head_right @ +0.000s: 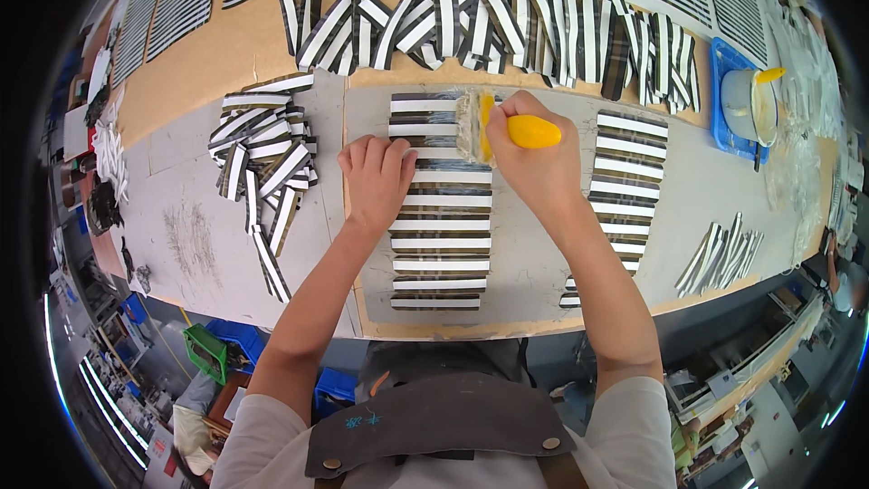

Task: Applying a white coating or dye to small striped leather pieces using a brush.

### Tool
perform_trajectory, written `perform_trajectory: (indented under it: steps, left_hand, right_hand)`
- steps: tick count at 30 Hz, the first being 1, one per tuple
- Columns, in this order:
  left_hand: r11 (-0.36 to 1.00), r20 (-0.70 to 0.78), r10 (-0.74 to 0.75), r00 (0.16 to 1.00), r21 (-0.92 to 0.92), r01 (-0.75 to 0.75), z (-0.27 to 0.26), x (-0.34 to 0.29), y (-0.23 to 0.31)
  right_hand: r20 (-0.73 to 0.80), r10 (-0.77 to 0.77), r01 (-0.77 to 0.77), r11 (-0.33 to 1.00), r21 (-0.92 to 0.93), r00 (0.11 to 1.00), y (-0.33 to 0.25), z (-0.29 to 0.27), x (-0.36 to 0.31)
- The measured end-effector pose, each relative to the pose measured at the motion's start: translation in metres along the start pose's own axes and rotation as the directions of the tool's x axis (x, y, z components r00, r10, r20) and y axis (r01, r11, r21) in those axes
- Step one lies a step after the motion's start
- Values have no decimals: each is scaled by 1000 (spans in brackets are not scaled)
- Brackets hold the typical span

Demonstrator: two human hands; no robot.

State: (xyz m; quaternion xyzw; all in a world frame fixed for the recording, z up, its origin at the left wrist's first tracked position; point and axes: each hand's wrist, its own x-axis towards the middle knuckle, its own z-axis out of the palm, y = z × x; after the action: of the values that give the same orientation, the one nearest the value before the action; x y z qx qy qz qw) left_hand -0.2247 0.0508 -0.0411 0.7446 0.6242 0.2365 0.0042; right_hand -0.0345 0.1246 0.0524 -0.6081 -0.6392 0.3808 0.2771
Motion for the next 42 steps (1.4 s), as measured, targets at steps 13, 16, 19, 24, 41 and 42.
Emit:
perform_trajectory:
  steps: [13, 16, 19, 24, 41, 42]
  left_hand:
    - [993, -80, 121, 989, -3, -121, 1, -2, 0]
    - [994, -56, 98, 994, -42, -101, -4, -5, 0]
    - [993, -34, 35, 999, -112, -39, -14, -10, 2]
    - [996, -47, -35, 998, -80, 31, -25, -23, 1]
    - [995, -40, -99, 994, -12, 99, -5, 0, 2]
    - [995, -37, -100, 994, -11, 100, -7, 0, 1]
  right_hand:
    - [-58, 152, -142, 979, 144, 987, -2, -13, -21]
    - [-21, 248, -240, 952, 189, 969, -8, -23, -37]
    - [-31, 241, -228, 947, 225, 970, -3, -28, -54]
    - [-46, 301, -277, 919, 280, 953, 0, -35, -71]
    - [21, 130, -131, 989, 66, 991, 6, 7, -92]
    - [23, 132, -133, 989, 67, 991, 7, 8, -92]
